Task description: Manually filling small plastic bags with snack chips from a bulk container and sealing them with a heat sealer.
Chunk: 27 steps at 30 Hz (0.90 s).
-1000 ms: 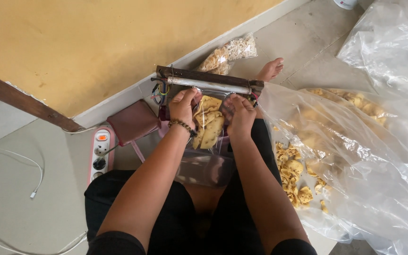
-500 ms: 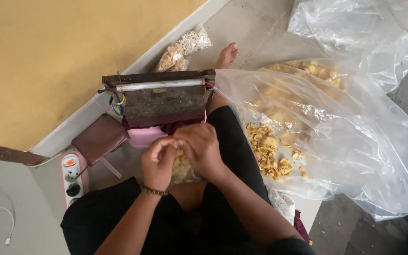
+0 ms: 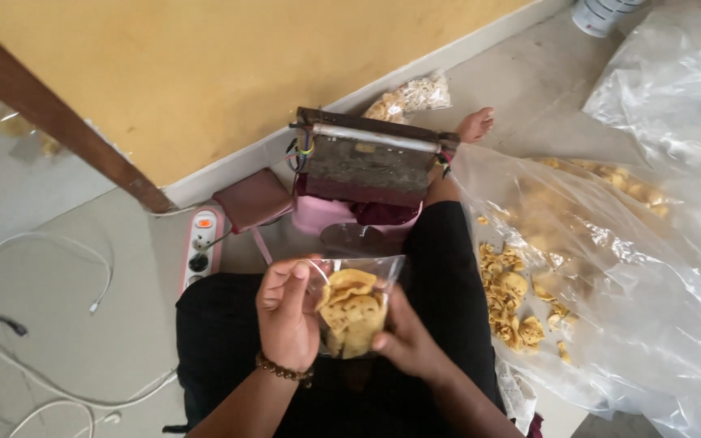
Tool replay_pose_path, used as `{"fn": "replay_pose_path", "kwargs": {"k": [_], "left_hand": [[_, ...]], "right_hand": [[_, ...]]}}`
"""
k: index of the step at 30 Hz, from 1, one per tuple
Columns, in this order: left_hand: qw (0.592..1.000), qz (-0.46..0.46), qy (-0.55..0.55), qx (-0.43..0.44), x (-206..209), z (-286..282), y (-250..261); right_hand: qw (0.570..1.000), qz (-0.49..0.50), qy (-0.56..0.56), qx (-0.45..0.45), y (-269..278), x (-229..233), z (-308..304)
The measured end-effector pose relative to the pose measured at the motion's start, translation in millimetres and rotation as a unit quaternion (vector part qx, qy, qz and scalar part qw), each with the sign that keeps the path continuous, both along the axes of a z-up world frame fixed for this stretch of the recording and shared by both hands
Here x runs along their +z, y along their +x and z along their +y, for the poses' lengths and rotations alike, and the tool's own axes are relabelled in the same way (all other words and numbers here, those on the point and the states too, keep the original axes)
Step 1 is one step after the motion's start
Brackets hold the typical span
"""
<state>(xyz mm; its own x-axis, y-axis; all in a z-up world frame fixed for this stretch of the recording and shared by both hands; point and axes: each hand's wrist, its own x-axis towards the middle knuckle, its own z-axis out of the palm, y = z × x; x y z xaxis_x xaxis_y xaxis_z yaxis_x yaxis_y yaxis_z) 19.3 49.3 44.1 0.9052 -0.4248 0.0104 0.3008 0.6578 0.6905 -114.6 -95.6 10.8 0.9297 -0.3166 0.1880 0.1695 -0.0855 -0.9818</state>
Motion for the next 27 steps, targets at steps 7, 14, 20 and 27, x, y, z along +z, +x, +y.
{"fn": "replay_pose_path", "kwargs": {"k": [7, 14, 20, 27], "left_hand": [[0.963, -0.229, 0.136, -0.030, 30, 23, -23], [0.956, -0.244, 0.155, 0.049, 26, 63, -37], [0.972, -0.192, 0.133, -0.026, 13, 105, -14], [0.890, -0.019, 0.432, 0.149, -52, 272, 103]], "right_hand": [[0.997, 0.001, -0.071, -0.033, 4, 34, 45], [0.995, -0.053, -0.086, -0.007, 16, 45, 74], [0.984, 0.098, -0.009, 0.147, 35, 73, 61], [0.985, -0.059, -0.098, 0.126, 16, 131, 6]]}}
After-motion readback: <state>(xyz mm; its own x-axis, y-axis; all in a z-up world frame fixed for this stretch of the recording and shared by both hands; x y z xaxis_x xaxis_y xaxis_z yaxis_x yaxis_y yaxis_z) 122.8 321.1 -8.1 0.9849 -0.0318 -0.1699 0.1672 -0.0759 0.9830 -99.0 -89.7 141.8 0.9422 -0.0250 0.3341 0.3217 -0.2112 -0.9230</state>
